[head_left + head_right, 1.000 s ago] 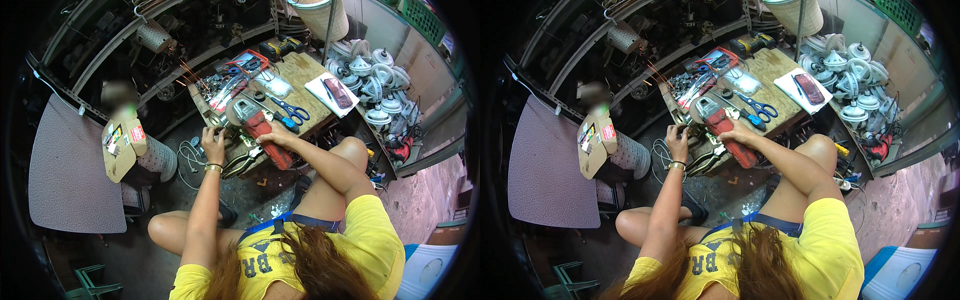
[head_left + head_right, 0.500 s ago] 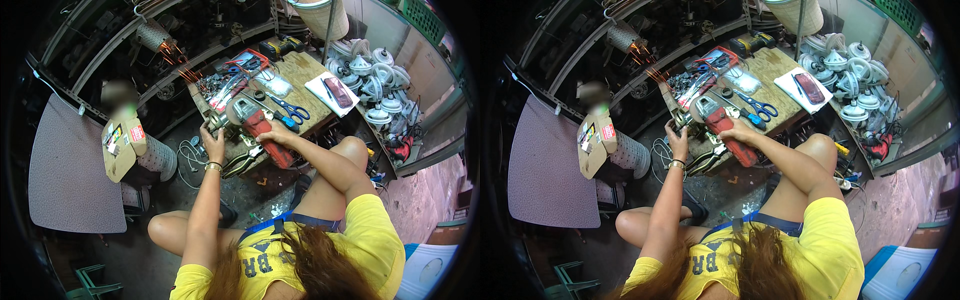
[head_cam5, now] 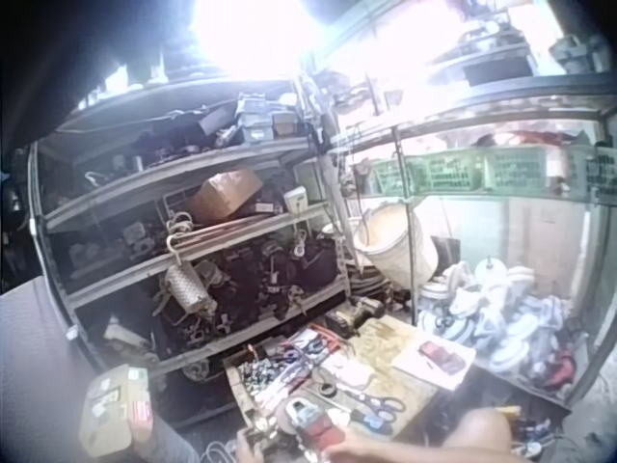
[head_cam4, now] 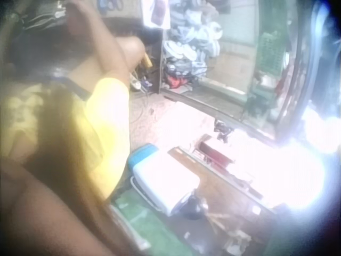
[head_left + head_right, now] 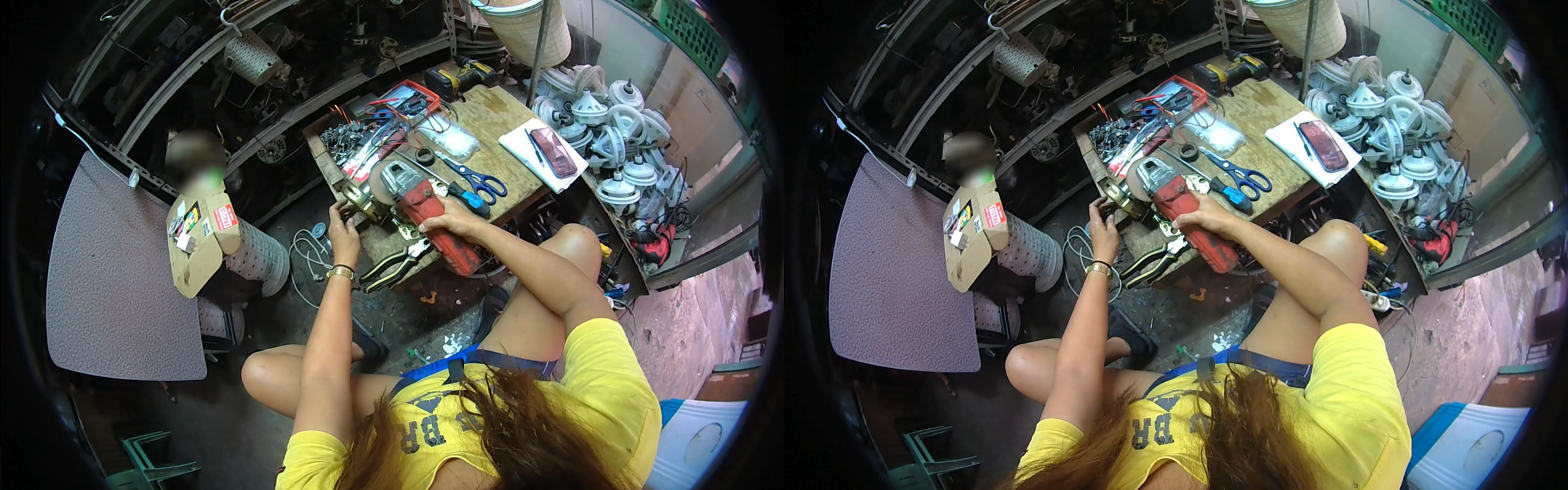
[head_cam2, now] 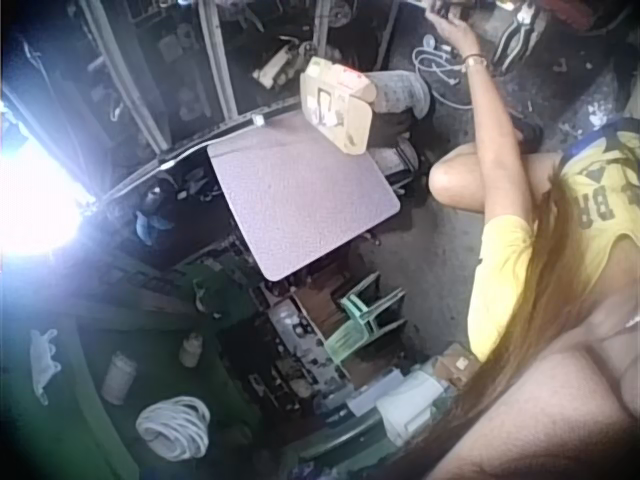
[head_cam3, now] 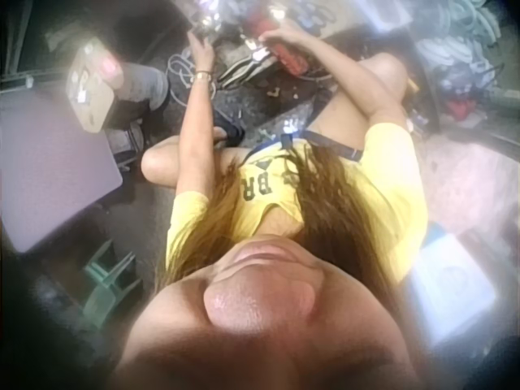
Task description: The person is using an angle grinder to remove material from a metal motor housing, using pliers to steady the part and checking the progress by hand.
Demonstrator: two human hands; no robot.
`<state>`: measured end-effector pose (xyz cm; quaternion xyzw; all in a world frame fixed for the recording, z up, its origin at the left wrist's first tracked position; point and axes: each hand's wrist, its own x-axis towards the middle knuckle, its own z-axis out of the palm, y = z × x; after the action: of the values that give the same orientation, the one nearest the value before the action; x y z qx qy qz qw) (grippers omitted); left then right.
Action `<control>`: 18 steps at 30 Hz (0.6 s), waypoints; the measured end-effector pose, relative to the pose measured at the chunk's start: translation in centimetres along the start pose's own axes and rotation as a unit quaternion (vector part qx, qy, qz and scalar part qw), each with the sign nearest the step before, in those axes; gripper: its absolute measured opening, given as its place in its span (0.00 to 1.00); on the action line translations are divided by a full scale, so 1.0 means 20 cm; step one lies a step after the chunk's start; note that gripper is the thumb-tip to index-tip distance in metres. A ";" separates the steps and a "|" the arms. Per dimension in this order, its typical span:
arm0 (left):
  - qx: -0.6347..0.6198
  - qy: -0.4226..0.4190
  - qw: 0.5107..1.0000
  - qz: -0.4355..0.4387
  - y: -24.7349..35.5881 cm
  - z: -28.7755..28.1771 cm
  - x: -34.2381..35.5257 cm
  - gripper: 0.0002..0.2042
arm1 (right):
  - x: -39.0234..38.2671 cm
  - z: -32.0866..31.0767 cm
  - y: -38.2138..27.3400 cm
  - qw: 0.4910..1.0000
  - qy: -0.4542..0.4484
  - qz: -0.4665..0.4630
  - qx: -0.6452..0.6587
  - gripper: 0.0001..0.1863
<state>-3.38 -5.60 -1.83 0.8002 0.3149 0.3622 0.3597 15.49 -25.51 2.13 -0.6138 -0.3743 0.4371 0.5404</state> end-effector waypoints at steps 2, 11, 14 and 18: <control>0.035 0.001 0.999 0.012 -0.04 -0.01 0.01 0.17 | 0.01 -0.01 0.02 1.000 0.007 -0.007 -0.002 0.38; 0.129 -0.033 0.991 0.011 -0.02 -0.01 0.01 0.13 | 0.02 -0.04 0.01 0.999 0.025 0.012 0.028 0.37; 0.134 -0.054 0.989 -0.013 -0.02 -0.01 0.03 0.11 | 0.02 -0.05 0.02 0.998 0.024 0.010 0.051 0.35; 0.201 -0.099 0.975 -0.002 -0.06 -0.04 0.07 0.10 | 0.01 -0.03 0.02 0.998 0.015 0.016 0.062 0.34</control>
<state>-3.64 -3.67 -1.82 0.8874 0.3455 0.2098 0.2217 16.17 -25.65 1.70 -0.5913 -0.3287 0.4590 0.5759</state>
